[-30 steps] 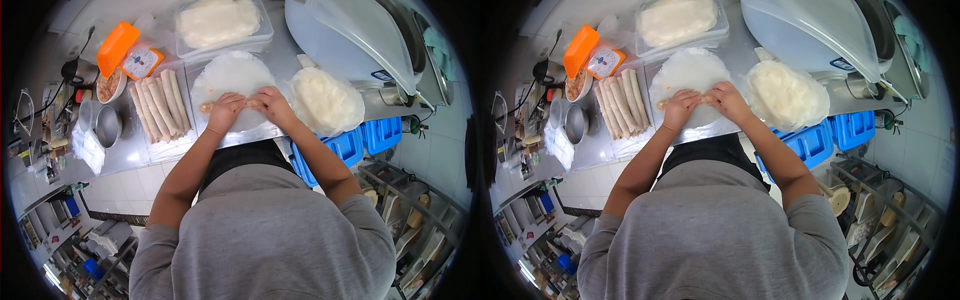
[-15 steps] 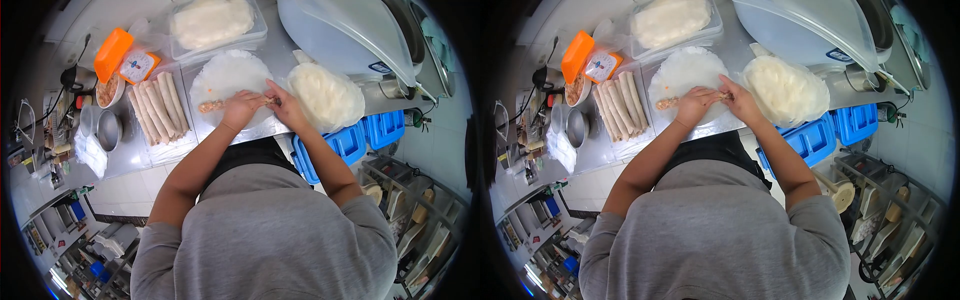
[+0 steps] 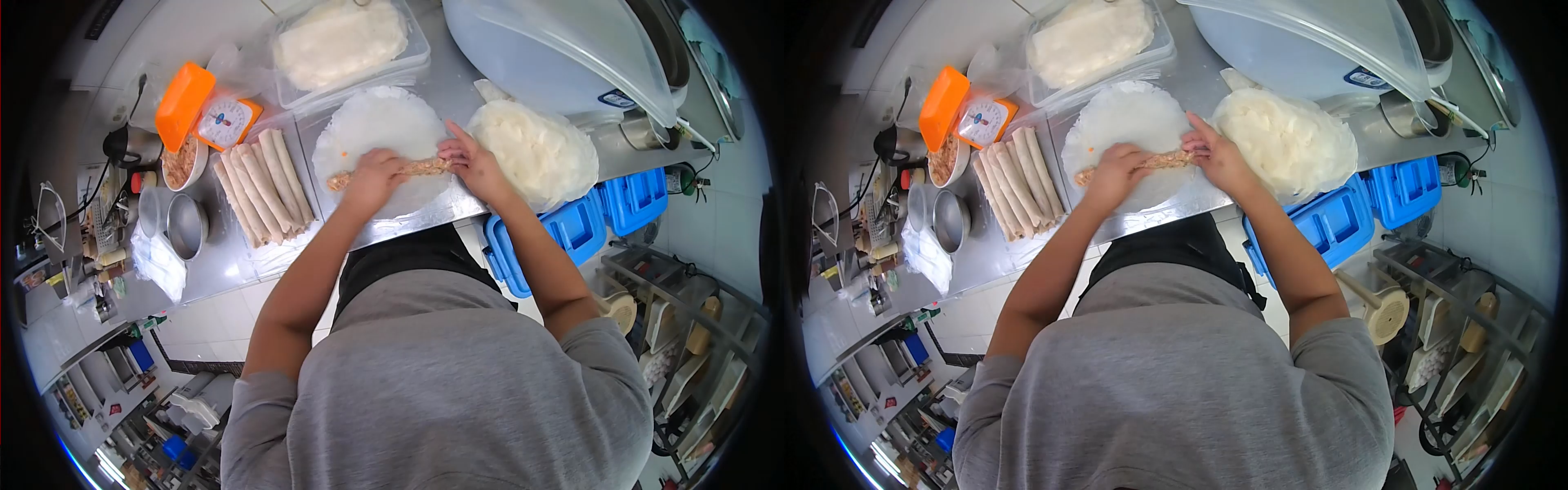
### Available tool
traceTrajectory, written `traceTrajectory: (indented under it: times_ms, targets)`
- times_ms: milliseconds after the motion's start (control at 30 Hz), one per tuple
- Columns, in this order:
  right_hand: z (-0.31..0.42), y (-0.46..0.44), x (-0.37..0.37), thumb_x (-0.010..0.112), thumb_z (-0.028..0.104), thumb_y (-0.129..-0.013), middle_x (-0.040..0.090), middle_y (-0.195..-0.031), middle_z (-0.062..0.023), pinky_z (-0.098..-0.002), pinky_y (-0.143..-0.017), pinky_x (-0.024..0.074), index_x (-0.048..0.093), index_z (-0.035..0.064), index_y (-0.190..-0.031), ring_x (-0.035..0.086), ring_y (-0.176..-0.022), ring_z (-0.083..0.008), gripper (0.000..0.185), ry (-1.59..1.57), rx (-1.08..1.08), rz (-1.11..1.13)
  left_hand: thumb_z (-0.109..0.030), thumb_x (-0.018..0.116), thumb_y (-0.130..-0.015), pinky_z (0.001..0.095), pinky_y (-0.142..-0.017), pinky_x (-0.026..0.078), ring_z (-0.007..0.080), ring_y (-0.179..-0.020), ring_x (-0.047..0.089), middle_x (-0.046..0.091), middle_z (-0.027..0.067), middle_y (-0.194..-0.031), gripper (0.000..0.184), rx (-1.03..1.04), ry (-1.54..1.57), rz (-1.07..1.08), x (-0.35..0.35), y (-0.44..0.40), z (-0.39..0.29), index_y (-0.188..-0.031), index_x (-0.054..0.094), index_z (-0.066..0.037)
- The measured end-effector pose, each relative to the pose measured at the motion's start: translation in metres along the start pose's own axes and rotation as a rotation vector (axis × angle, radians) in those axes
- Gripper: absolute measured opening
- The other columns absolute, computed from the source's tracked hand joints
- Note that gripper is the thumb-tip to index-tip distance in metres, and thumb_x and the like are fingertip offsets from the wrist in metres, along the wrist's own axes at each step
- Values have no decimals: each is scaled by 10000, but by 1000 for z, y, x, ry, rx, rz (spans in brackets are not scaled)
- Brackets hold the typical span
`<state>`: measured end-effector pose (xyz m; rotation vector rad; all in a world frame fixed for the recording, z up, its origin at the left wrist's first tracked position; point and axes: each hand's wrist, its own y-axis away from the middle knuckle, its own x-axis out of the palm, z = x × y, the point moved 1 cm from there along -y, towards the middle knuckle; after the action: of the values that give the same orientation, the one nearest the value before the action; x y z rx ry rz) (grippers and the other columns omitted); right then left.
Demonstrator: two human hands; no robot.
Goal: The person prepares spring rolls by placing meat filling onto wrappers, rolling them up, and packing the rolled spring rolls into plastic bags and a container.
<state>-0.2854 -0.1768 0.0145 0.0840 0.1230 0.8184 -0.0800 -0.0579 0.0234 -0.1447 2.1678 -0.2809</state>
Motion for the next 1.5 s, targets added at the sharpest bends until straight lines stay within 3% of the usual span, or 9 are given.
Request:
traceTrajectory:
  times_ms: [333, 533, 600, 700, 933, 1033, 1233, 1333, 1500]
  targets:
    - [0, 0, -3, 486, -200, -806, 607, -1169, -120, -293, -929, 500, 458, 88, -1391, 613, -1044, -174, 653, 91, -82, 23, -37, 729, -723, 366, -898, 477, 308, -1002, 583, 624, 123, -1073, 333, -364, -4, 171, -86, 54, 39, -1051, 673, -42]
    - [16, 6, 3, 528, -134, -796, 605, -1166, -126, -321, -909, 488, 577, 54, -1249, 593, -1079, -222, 493, 212, -113, -63, -37, 741, -703, 367, -915, 472, 314, -1042, 580, 623, 132, -1122, 446, -364, -16, 226, -91, 59, 45, -1138, 644, -52]
    - [38, 21, 8, 566, -97, -761, 614, -1143, -124, -333, -825, 504, 637, 38, -1135, 607, -1013, -265, 405, 513, -336, -157, -66, 761, -691, 383, -901, 472, 321, -1016, 582, 628, 129, -1083, 415, -272, -162, 41, -97, 57, 22, -1092, 655, -53]
    - [35, 34, 12, 654, 30, -745, 608, -1100, -118, -415, -880, 466, 645, 28, -1057, 570, -1016, -308, 312, 691, -526, 77, -121, 771, -684, 412, -862, 458, 320, -963, 573, 615, 114, -991, 319, -131, -213, -5, -87, 66, 7, -978, 661, -62]
    - [18, 35, 22, 678, 97, -750, 589, -1091, -65, -385, -866, 426, 637, 61, -1022, 535, -1025, -262, 278, 919, -529, 155, -197, 791, -681, 410, -756, 433, 286, -840, 556, 570, 74, -816, 195, -197, -156, -177, -60, 52, 18, -763, 673, -66]
    - [13, 34, 21, 676, 127, -772, 584, -1100, -63, -386, -868, 425, 629, 65, -1022, 535, -1026, -259, 262, 915, -545, 144, -187, 785, -702, 390, -757, 433, 278, -835, 565, 588, 71, -809, 160, -205, -122, -269, -61, 42, 31, -803, 724, -80]
    - [12, 34, 24, 672, 175, -798, 583, -1086, -63, -379, -865, 421, 626, 78, -1017, 533, -1026, -254, 244, 930, -593, 124, -227, 715, -795, 397, -855, 426, 296, -927, 585, 658, 104, -967, 241, -268, -56, -61, -67, 53, 49, -999, 739, -101]
    - [8, 32, 27, 674, 195, -799, 580, -1067, -62, -370, -867, 413, 623, 82, -1021, 531, -1029, -248, 254, 994, -627, 144, -294, 700, -812, 420, -957, 392, 313, -1064, 559, 633, 130, -1141, 409, -345, 155, -46, -75, 61, 47, -1153, 670, -71]
    - [20, 30, 34, 671, 204, -795, 575, -1039, -54, -377, -890, 395, 614, 69, -1019, 529, -1024, -235, 268, 940, -668, 139, -353, 807, -689, 424, -1051, 355, 349, -1231, 464, 474, 153, -1381, 831, -200, -245, 203, -83, 70, 8, -1383, 455, -59]
